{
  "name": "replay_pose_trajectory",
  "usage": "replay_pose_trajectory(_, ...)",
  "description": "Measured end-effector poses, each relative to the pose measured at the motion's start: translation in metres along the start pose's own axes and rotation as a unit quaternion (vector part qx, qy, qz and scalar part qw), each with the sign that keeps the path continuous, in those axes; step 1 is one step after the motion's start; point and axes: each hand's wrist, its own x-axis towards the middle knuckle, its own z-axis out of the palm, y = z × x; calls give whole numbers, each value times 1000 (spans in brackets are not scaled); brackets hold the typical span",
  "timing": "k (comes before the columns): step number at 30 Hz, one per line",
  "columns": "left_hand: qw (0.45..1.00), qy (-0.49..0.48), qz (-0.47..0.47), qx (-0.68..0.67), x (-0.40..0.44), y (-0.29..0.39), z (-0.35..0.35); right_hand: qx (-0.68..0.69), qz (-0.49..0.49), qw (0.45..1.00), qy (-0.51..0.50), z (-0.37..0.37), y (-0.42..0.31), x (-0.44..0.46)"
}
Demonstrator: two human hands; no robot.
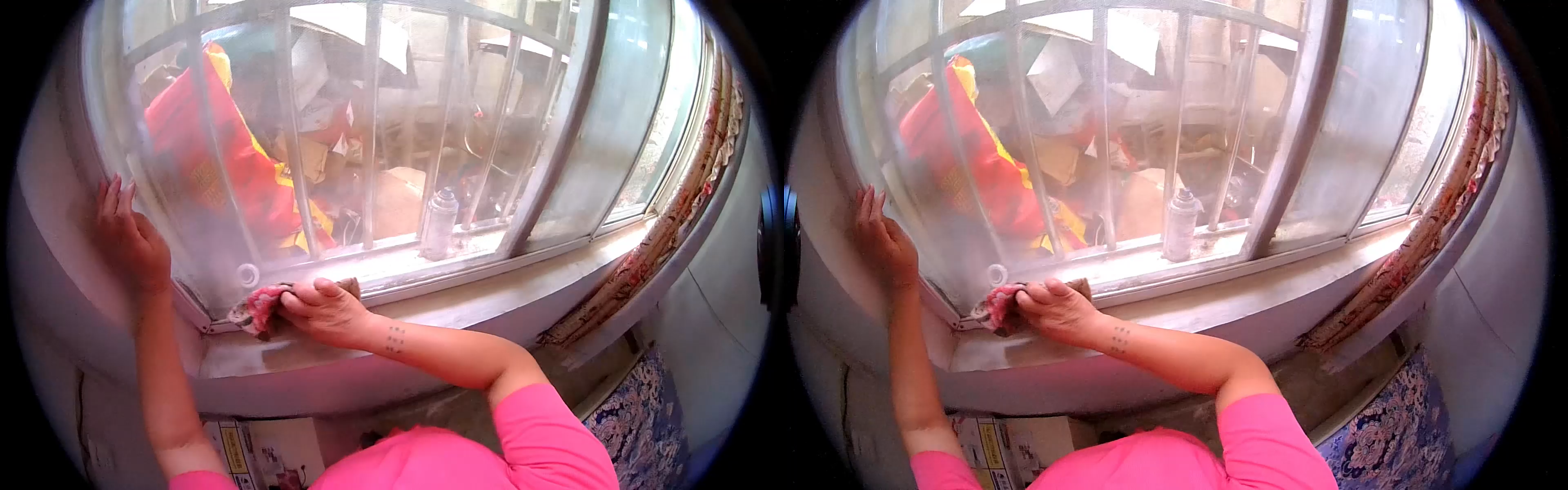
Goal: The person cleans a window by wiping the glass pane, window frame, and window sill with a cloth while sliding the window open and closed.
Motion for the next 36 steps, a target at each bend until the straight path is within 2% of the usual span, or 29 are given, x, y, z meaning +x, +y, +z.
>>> replay_pose_trajectory(4, 1000, -1, -11, 2, -3, 0, 1, -51, 34, 996, -58, -22, 22, -35)
replay_pose_trajectory(15, 1000, 2, -11, 8, -2, 1, 2, -43, 106, 991, -68, -77, 87, -118)
replay_pose_trajectory(36, 1000, 0, 12, 18, -8, -10, 7, -131, 178, 975, -36, -121, 136, -155)
